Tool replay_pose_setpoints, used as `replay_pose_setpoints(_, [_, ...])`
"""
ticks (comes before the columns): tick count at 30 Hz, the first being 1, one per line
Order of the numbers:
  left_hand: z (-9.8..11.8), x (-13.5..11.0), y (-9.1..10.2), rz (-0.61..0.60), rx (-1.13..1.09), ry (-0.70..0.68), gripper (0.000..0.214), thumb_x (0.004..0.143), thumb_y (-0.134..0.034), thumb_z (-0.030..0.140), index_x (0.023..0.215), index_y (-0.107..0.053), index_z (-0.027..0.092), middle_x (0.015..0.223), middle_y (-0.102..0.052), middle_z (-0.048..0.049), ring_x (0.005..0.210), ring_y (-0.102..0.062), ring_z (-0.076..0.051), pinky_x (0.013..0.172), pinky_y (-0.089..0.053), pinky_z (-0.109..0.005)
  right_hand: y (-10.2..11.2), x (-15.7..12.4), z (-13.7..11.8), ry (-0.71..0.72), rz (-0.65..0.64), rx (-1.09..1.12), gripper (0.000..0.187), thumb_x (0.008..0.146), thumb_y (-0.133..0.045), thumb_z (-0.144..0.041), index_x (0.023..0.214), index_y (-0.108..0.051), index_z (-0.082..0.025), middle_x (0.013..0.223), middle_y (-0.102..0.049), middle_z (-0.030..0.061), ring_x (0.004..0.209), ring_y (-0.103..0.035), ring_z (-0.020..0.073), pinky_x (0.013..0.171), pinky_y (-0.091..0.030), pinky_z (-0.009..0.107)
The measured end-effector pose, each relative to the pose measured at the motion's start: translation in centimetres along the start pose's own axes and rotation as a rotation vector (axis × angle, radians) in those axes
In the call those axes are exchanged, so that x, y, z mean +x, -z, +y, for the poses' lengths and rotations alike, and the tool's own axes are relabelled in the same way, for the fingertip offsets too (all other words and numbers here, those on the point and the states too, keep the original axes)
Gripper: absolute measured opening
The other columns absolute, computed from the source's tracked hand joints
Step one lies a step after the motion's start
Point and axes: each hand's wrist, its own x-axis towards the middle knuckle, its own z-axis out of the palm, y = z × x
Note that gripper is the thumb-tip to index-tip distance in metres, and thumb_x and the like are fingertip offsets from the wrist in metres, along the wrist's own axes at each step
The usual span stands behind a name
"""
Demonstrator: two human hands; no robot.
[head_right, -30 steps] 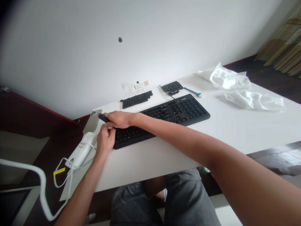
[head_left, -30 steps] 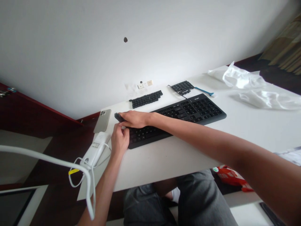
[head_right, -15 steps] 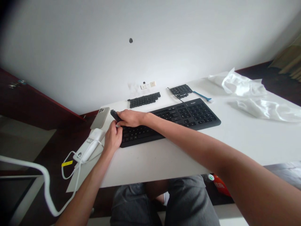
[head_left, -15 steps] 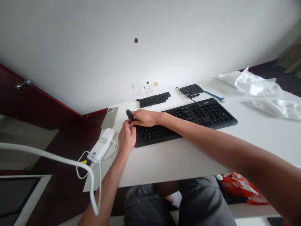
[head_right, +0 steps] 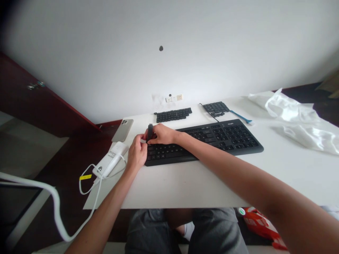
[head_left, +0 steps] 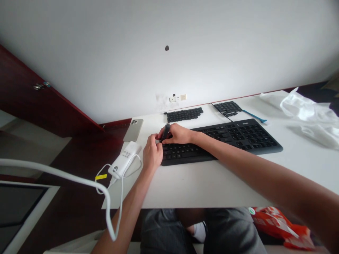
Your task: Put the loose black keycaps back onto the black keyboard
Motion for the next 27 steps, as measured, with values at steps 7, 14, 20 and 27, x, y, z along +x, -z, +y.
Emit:
replay_pose_setpoints(7, [-0.17,-0.09,-0.21,0.000,-0.013,-0.026,0.029,0.091,-0.046,0.012,0.115,-0.057,0.023,0.115,-0.068,-0.0084,0.100,-0.066,-0.023,0.090,-0.048,-0.036,-0.57,-0.53,0.36,-0.039,0.052,0.192,0.027,0.086,-0.074,-0.031,0.108,-0.075,-0.017,0.104,-0.079,0.0062,0.094,-0.073,0.0195,0.084,-0.057,0.032])
replay_pose_setpoints(14, [-0.63,0.01,-0.51,0.015,-0.053,-0.062,0.030,0.089,-0.047,0.009,0.113,-0.060,0.023,0.115,-0.066,-0.0066,0.091,-0.065,-0.019,0.088,-0.049,-0.032,-0.68,-0.72,0.68,-0.113,0.081,0.311,0.032,0.082,-0.079,-0.037,0.106,-0.075,-0.016,0.102,-0.079,0.0075,0.093,-0.074,0.0215,0.085,-0.059,0.036])
replay_pose_setpoints(20, [-0.70,0.08,-0.43,0.021,-0.094,-0.053,0.027,0.089,-0.050,0.010,0.109,-0.062,0.023,0.113,-0.067,-0.0044,0.084,-0.064,-0.016,0.083,-0.049,-0.029,-0.82,-0.73,0.96,-0.122,0.085,0.335,0.033,0.080,-0.080,-0.038,0.104,-0.075,-0.016,0.099,-0.079,0.0073,0.092,-0.074,0.0221,0.084,-0.059,0.036])
replay_pose_setpoints(27, [-0.37,0.02,-0.21,0.025,-0.108,-0.048,0.017,0.092,-0.056,0.020,0.108,-0.061,0.022,0.109,-0.068,-0.0040,0.079,-0.062,-0.015,0.078,-0.047,-0.029,-1.11,-0.94,0.86,-0.094,0.102,0.277,0.028,0.083,-0.077,-0.035,0.104,-0.072,-0.017,0.101,-0.079,0.0073,0.091,-0.074,0.0215,0.084,-0.060,0.036])
